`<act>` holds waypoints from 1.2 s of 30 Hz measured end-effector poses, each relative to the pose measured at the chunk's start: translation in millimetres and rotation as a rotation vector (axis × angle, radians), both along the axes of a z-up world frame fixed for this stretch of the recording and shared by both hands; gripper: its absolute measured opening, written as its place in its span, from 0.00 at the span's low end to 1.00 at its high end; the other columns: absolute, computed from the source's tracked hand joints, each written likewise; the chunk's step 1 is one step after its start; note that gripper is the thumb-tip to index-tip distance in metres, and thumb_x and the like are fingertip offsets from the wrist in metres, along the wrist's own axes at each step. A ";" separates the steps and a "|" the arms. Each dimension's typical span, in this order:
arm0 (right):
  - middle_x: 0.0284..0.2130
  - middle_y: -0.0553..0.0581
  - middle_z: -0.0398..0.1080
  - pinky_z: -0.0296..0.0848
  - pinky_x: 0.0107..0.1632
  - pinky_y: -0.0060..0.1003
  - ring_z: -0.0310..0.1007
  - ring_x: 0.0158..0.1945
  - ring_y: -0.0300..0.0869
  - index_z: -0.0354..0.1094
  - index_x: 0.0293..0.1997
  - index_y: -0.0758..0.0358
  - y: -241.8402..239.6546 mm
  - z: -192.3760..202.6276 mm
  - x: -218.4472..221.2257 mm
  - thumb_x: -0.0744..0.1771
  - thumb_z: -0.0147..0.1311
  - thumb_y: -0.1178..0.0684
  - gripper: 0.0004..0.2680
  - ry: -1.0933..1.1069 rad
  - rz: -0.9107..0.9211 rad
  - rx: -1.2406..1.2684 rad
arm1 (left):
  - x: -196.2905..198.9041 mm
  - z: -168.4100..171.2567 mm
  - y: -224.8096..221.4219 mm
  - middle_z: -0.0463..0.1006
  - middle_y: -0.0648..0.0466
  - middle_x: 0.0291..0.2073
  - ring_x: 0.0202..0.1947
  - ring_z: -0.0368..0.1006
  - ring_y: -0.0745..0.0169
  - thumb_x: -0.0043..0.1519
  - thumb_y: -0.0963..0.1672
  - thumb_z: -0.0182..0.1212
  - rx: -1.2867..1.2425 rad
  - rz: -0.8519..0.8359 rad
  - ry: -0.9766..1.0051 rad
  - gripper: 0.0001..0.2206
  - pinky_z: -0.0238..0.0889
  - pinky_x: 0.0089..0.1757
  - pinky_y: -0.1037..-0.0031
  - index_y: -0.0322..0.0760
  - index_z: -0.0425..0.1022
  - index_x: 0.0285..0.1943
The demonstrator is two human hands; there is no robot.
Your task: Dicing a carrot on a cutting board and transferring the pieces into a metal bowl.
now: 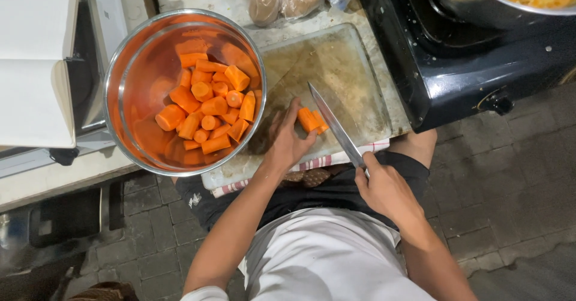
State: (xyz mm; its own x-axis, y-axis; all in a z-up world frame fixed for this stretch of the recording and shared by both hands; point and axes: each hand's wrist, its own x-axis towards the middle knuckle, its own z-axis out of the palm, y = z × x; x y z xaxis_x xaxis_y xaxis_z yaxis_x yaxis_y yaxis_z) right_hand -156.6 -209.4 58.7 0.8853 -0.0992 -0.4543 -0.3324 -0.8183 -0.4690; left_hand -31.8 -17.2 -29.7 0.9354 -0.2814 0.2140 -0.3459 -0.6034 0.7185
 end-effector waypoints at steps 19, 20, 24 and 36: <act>0.27 0.73 0.74 0.75 0.37 0.59 0.77 0.35 0.67 0.62 0.46 0.62 0.4 10.1 11.8 0.68 0.41 0.49 0.09 0.020 -0.024 -0.151 | 1.8 44.2 -23.9 0.75 0.32 0.43 0.54 0.69 0.37 0.52 0.48 0.67 0.297 -0.094 0.350 0.45 0.65 0.50 0.57 0.36 0.42 0.77; 0.27 0.73 0.74 0.75 0.37 0.59 0.77 0.35 0.67 0.62 0.46 0.62 3.1 5.1 12.3 0.68 0.41 0.49 0.09 0.027 -0.034 -0.147 | 0.1 42.7 -17.9 0.75 0.32 0.43 0.54 0.69 0.37 0.52 0.48 0.67 0.302 -0.104 0.354 0.45 0.65 0.50 0.57 0.36 0.42 0.77; 0.24 0.68 0.73 0.76 0.32 0.53 0.78 0.30 0.62 0.63 0.42 0.61 12.3 -6.1 16.9 0.68 0.40 0.52 0.07 -0.060 0.077 -0.127 | -6.3 12.9 9.0 0.69 0.32 0.57 0.54 0.69 0.35 0.47 0.43 0.76 0.032 -0.182 0.272 0.44 0.63 0.54 0.57 0.35 0.54 0.72; 0.21 0.63 0.71 0.74 0.27 0.51 0.77 0.25 0.58 0.62 0.40 0.61 17.9 -11.9 17.2 0.68 0.39 0.52 0.06 -0.093 0.143 -0.162 | 20.3 -18.3 16.5 0.80 0.54 0.38 0.38 0.77 0.53 0.59 0.41 0.67 -0.252 -0.425 -0.430 0.03 0.72 0.42 0.69 0.40 0.82 0.39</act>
State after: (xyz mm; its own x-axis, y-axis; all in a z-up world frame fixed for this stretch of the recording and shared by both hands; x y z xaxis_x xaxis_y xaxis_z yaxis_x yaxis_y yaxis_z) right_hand -139.4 -191.5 46.7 0.9330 -0.0349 -0.3582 -0.1691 -0.9211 -0.3507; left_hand -11.5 -0.7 -47.9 0.5699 -0.4998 0.6523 -0.8053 -0.1818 0.5643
